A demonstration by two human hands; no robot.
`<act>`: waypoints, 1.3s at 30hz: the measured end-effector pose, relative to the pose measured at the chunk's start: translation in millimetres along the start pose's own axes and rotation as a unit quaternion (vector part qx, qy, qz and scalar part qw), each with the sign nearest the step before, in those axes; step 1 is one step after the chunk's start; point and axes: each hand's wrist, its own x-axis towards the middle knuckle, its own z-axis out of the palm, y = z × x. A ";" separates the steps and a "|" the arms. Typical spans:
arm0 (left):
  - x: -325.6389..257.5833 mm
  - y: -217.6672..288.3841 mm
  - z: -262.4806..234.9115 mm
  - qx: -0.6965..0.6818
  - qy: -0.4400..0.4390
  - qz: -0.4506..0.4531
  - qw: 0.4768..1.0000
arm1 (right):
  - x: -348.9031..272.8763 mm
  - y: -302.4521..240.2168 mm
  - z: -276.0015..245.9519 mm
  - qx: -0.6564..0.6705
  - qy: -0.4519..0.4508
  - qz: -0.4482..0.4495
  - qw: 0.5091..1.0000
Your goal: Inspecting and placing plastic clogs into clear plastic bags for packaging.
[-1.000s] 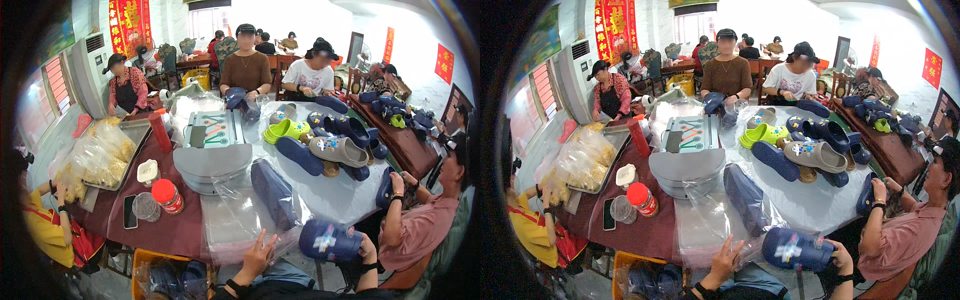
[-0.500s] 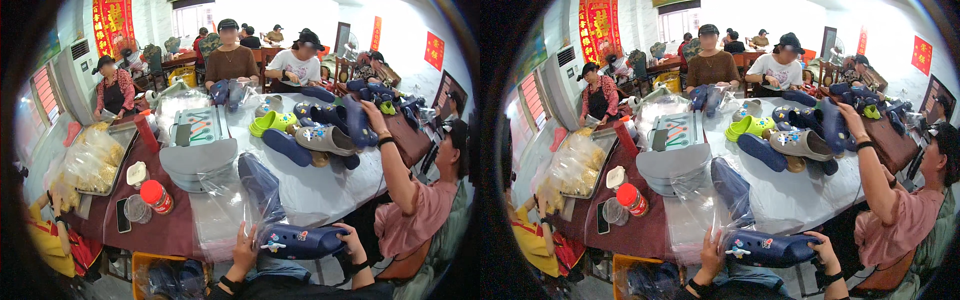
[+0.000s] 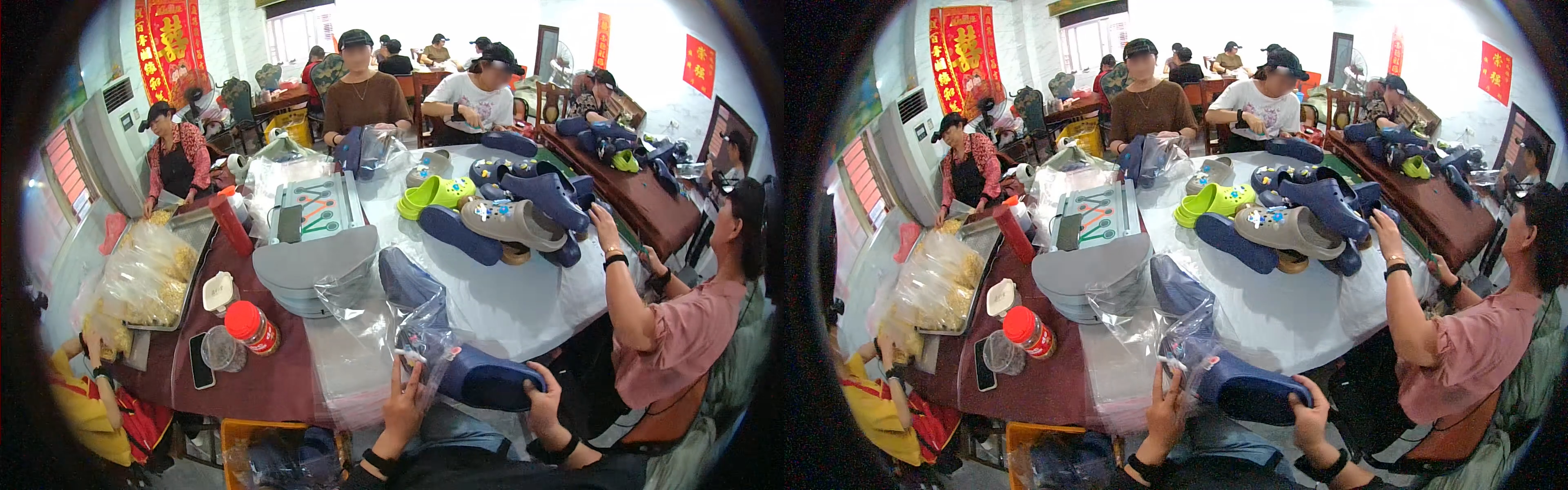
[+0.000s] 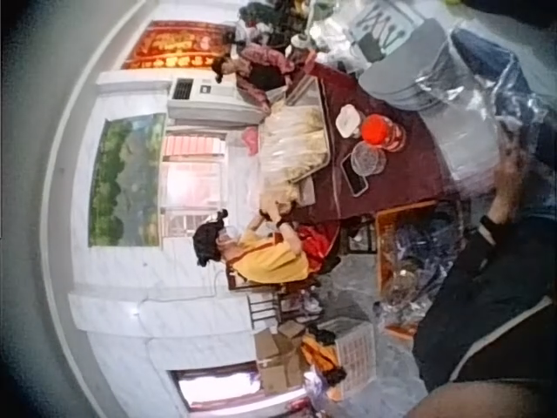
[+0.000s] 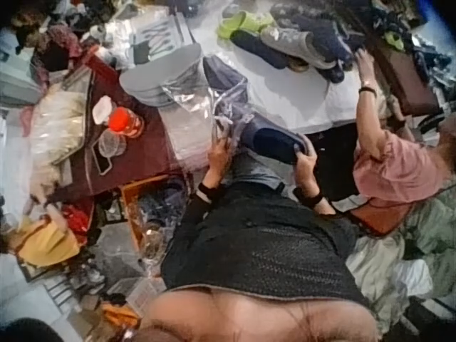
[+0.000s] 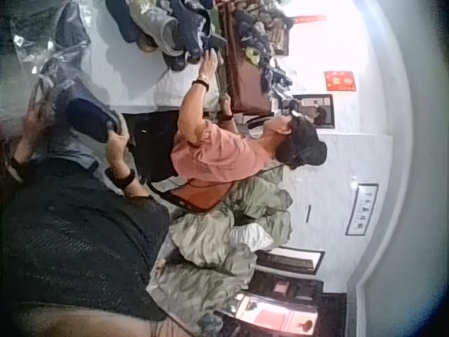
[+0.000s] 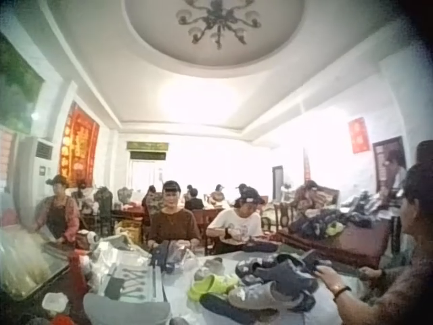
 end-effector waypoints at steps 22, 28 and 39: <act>1.5 -12.2 -15.1 -0.065 0.051 -0.029 0.996 | -13.0 34.6 29.1 -0.226 -0.389 -0.315 0.835; 4.0 -18.1 -18.9 -0.021 0.074 -0.047 0.996 | -3.3 22.7 64.6 -0.340 -0.347 -0.450 0.749; -0.9 -7.0 -27.4 0.084 0.042 0.082 0.992 | -5.3 54.5 51.9 -0.414 -0.272 -0.484 0.721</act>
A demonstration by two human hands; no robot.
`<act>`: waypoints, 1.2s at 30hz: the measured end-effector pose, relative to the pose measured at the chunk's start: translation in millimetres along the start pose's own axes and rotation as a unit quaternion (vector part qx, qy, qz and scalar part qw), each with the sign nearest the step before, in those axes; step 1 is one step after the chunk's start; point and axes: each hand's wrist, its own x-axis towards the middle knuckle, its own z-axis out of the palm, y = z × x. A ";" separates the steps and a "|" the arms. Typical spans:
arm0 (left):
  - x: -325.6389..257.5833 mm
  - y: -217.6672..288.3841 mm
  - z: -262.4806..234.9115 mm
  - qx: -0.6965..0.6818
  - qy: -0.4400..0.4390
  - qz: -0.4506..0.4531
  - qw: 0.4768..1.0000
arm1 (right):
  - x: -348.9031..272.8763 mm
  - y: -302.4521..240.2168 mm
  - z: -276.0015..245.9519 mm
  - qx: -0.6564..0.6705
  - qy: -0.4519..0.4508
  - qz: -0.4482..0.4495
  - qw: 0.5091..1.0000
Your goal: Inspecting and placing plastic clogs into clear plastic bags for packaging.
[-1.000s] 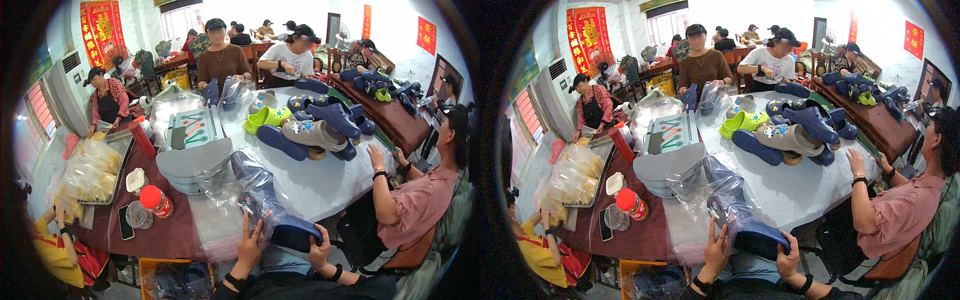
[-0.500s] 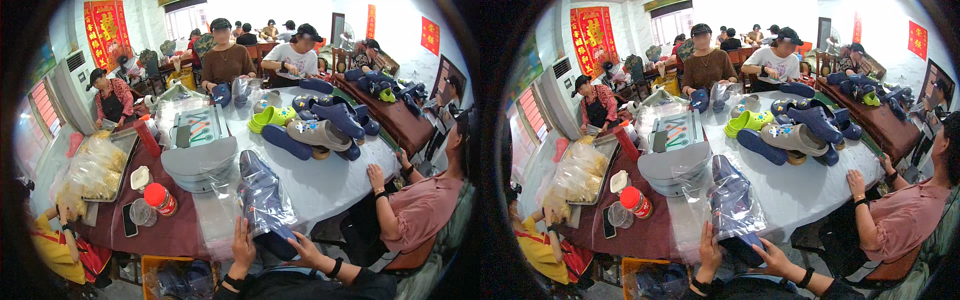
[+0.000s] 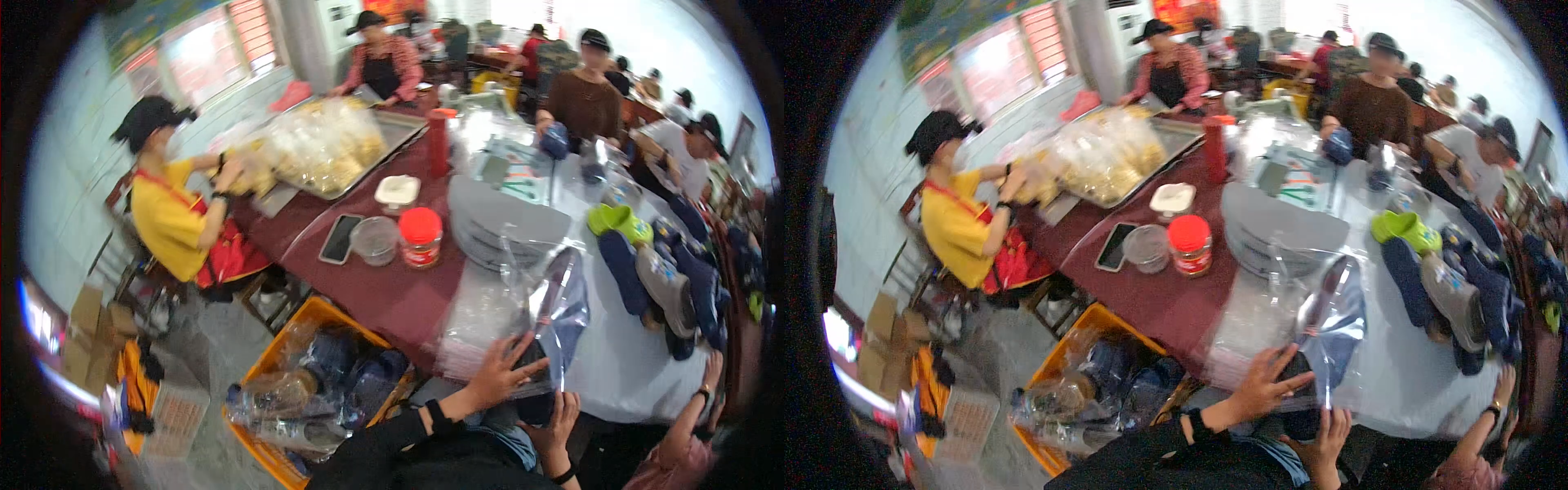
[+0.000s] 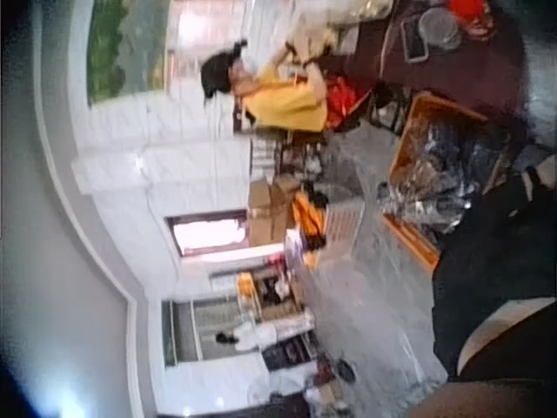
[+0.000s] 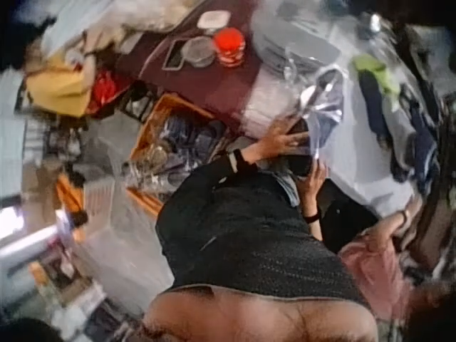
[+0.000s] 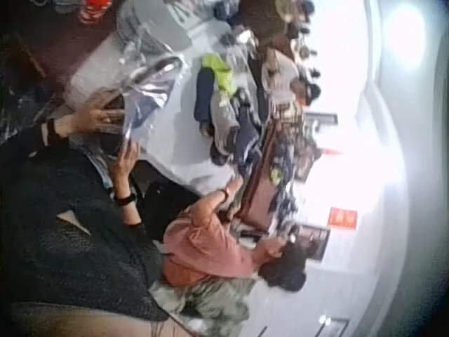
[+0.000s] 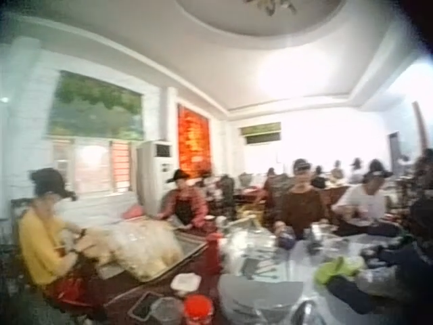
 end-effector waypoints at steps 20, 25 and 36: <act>-23.9 -11.3 9.4 -0.065 0.057 -0.064 0.994 | 76.8 -15.0 20.0 -0.068 -0.087 0.043 0.993; -34.7 -24.9 28.7 -0.165 0.104 -0.272 0.942 | 67.4 -1.9 31.4 -0.017 -0.085 0.017 0.996; -51.4 -28.5 46.1 -0.115 -0.041 -0.353 0.928 | 97.8 -7.3 26.2 0.046 -0.145 -0.050 0.987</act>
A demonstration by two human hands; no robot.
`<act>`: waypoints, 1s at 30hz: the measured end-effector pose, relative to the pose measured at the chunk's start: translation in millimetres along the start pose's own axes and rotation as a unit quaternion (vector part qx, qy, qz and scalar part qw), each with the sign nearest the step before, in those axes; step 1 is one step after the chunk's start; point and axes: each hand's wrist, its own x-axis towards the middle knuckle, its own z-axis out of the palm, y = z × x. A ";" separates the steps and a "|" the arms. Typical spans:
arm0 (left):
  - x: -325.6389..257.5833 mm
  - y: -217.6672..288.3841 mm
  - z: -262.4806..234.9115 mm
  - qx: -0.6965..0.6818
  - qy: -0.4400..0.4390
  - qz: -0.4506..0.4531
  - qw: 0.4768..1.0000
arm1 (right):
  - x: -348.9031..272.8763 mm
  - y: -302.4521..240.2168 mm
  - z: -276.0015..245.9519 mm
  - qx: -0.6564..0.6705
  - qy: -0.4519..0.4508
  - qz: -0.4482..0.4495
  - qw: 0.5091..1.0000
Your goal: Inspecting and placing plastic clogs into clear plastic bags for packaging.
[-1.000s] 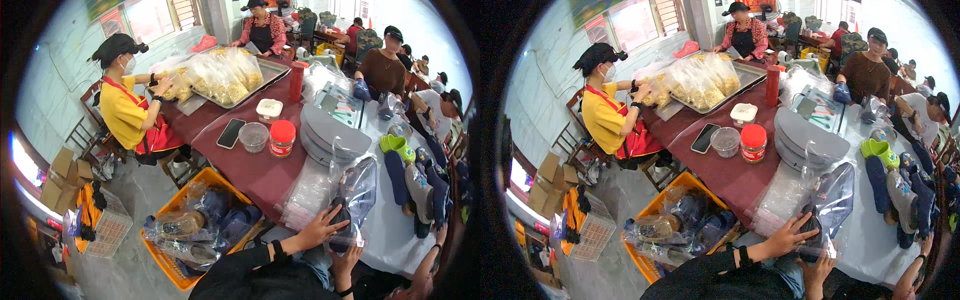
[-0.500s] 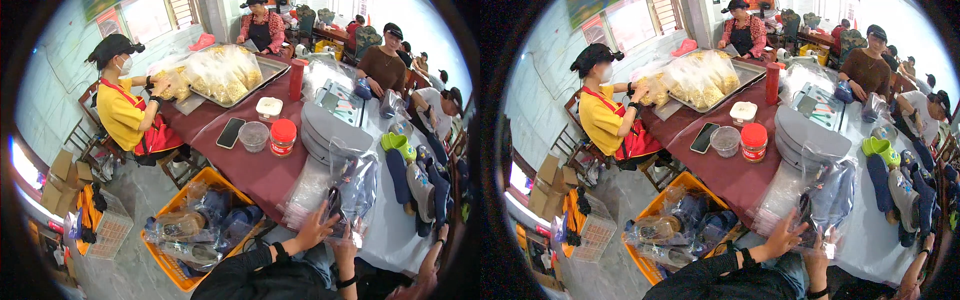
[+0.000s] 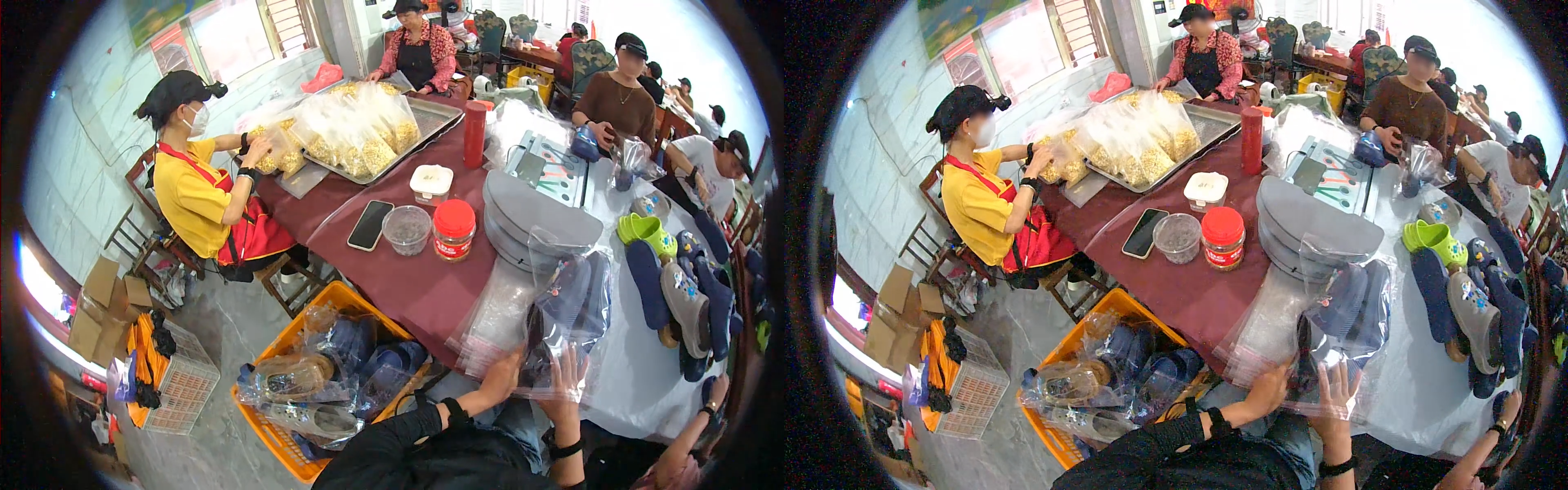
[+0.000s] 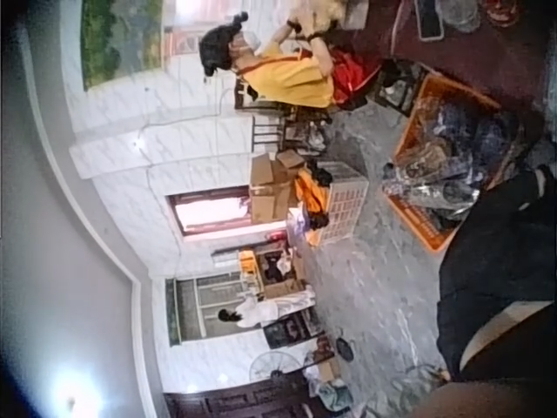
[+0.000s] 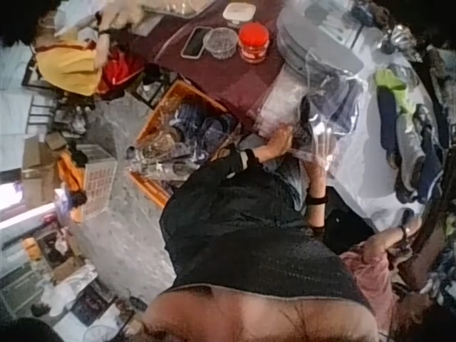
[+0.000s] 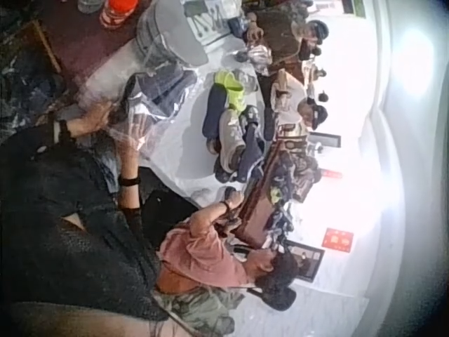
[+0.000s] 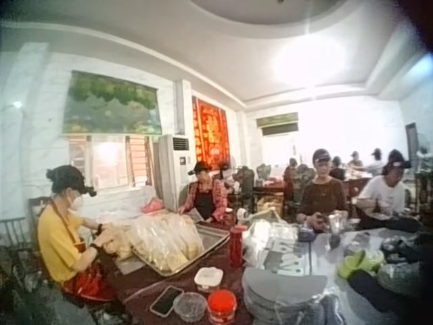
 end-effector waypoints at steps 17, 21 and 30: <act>-4.3 24.2 -8.4 -0.070 -0.115 0.068 0.989 | -15.3 15.0 23.5 0.033 0.073 0.096 0.992; -7.5 29.9 -17.7 -0.054 -0.130 0.011 0.990 | -6.9 -17.3 8.1 0.075 0.027 0.195 0.978; -10.0 -2.7 -2.8 -0.015 -0.087 0.045 0.995 | -1.2 -18.8 29.2 -0.105 0.136 0.146 0.974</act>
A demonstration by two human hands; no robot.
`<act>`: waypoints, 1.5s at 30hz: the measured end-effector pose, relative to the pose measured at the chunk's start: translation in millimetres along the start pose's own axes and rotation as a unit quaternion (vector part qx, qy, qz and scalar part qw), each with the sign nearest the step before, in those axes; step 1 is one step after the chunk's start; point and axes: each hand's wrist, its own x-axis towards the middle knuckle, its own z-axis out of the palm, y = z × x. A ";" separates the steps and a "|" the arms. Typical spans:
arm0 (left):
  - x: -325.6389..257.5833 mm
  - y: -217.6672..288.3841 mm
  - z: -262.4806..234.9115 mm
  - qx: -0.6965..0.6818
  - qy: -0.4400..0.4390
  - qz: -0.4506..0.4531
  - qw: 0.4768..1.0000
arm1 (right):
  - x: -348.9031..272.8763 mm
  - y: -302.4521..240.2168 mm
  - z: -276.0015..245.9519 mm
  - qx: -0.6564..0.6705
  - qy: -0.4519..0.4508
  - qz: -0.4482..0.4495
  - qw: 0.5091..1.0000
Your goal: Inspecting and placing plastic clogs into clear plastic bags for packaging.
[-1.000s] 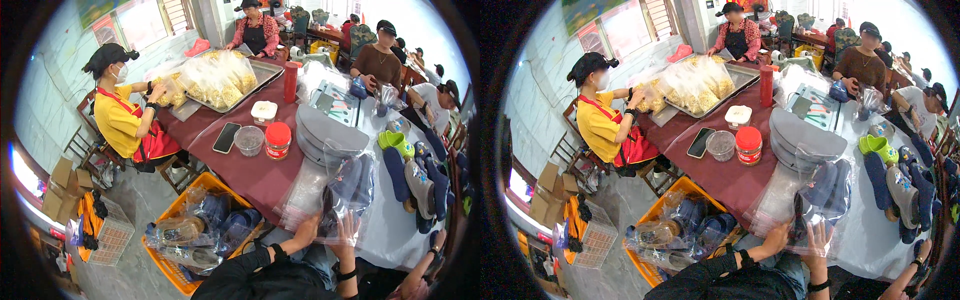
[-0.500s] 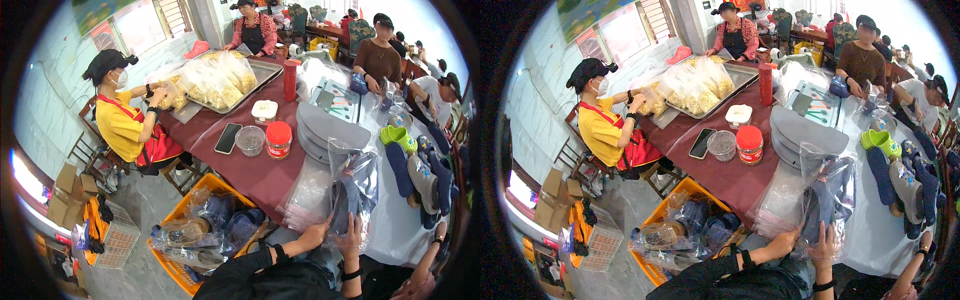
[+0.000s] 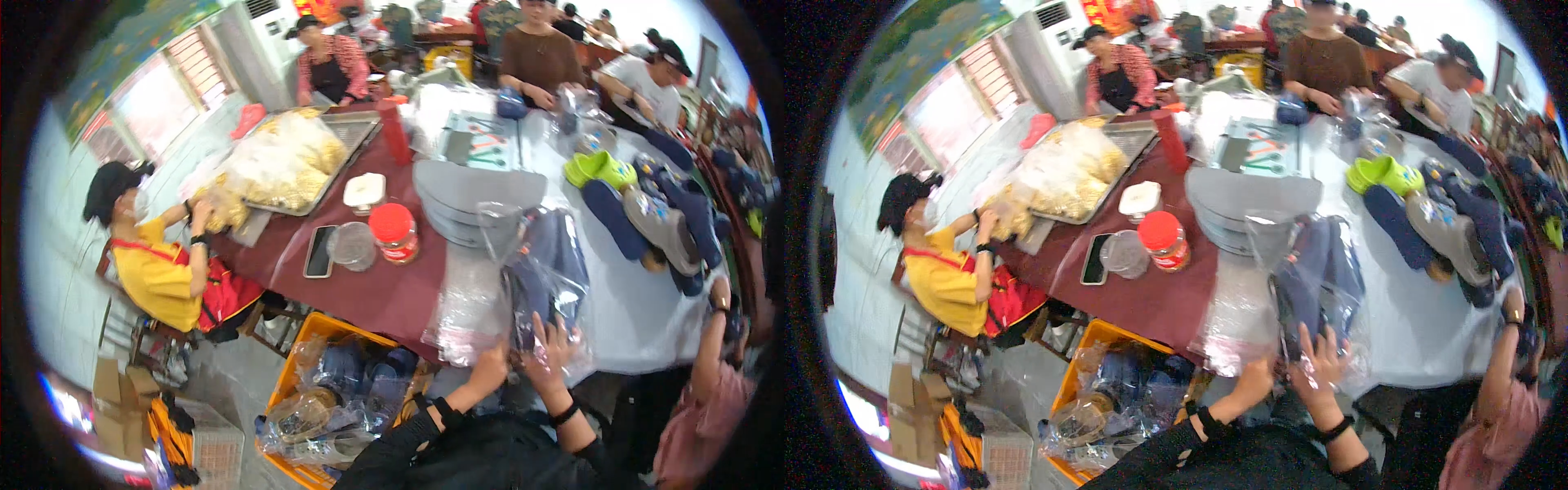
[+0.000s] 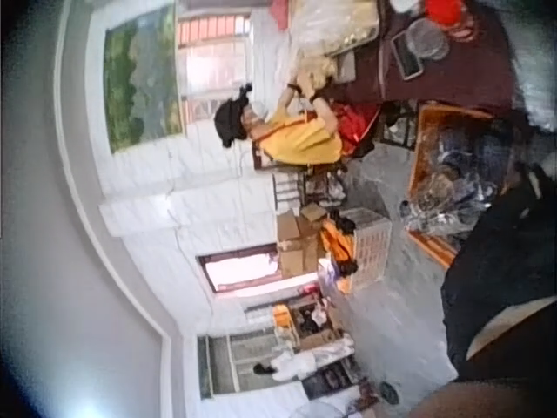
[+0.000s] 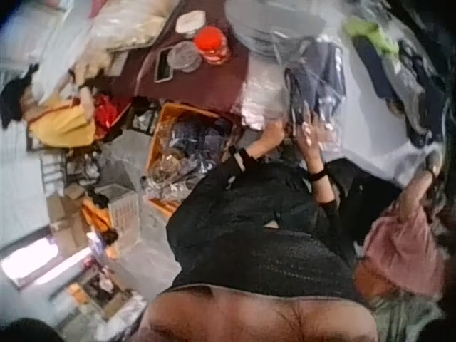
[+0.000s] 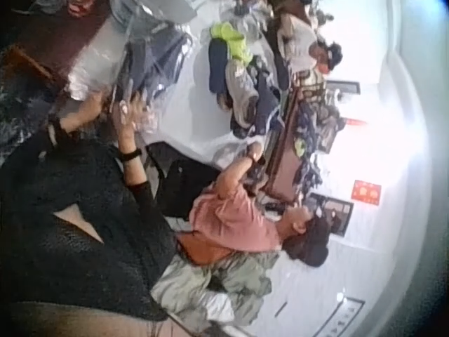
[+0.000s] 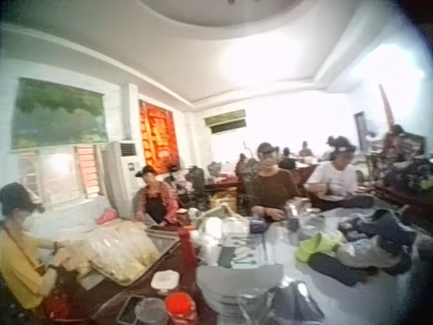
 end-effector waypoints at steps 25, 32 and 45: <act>17.3 20.5 -20.9 -0.042 0.065 0.129 0.989 | -54.8 24.7 -20.7 0.191 0.004 -0.130 0.973; 43.1 76.2 -49.9 -0.329 0.005 -0.001 0.944 | -51.9 29.3 2.7 0.146 -0.064 -0.209 0.965; -55.3 64.1 -164.6 -0.240 0.214 -0.065 0.945 | -43.8 58.9 32.8 0.033 -0.149 -0.076 0.985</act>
